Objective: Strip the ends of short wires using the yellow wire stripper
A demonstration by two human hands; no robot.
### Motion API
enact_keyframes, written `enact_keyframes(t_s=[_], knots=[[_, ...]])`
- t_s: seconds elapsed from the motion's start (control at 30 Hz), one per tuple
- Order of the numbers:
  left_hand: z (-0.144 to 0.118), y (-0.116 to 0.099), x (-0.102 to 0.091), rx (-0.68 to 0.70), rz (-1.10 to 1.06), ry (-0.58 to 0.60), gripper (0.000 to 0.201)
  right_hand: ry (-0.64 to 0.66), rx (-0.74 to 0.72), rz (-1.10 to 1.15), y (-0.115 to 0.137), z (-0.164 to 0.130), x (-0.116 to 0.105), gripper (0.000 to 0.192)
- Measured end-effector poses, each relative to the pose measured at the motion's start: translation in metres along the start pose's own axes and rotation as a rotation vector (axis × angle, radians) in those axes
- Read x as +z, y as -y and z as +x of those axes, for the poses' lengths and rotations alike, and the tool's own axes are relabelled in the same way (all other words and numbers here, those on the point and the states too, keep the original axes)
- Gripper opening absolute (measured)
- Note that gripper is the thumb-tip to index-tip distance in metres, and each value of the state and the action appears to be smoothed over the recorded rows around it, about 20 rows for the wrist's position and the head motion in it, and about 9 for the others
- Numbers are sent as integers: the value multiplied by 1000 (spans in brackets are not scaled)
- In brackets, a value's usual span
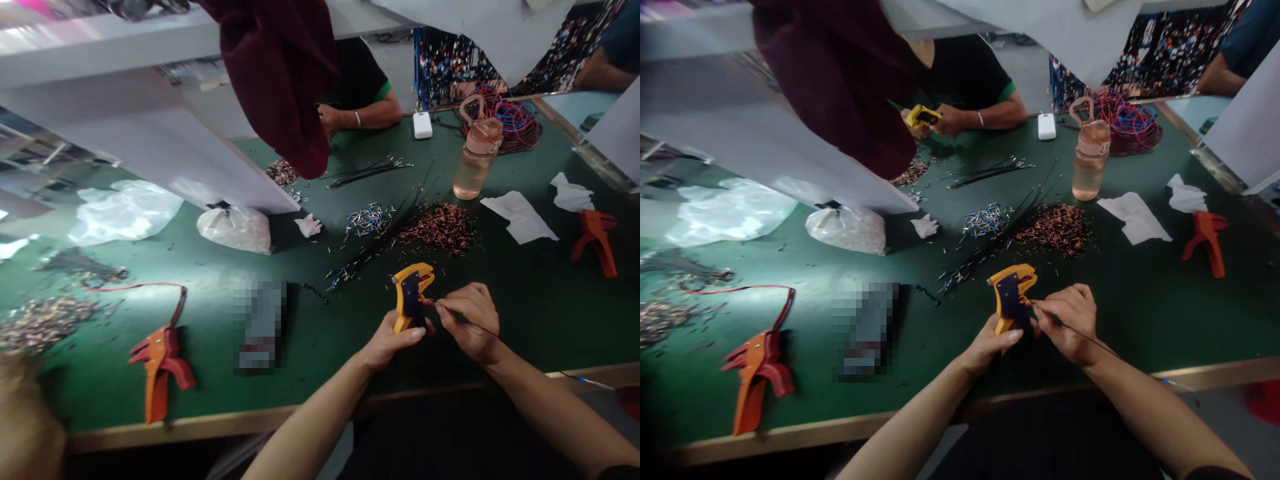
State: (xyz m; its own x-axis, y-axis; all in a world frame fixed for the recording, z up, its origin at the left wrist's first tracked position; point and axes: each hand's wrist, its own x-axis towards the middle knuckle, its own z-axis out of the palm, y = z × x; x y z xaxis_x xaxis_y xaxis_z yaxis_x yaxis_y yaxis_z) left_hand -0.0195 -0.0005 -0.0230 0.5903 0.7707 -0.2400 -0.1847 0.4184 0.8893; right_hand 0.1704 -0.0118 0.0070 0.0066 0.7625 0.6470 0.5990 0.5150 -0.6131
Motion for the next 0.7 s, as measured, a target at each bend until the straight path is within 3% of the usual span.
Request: enact_keyframes(t_s=[0.2,0.37,0.7], knots=[[2,1,3,51,-42,-17,50,67,-29,52,2,0,1,13],[2,4,3,38,-87,-132,50,65,-57,47,4,2,0,14],[-2,-8,8,8,33,-126,44,80,-149,19,8,6,-1,12]])
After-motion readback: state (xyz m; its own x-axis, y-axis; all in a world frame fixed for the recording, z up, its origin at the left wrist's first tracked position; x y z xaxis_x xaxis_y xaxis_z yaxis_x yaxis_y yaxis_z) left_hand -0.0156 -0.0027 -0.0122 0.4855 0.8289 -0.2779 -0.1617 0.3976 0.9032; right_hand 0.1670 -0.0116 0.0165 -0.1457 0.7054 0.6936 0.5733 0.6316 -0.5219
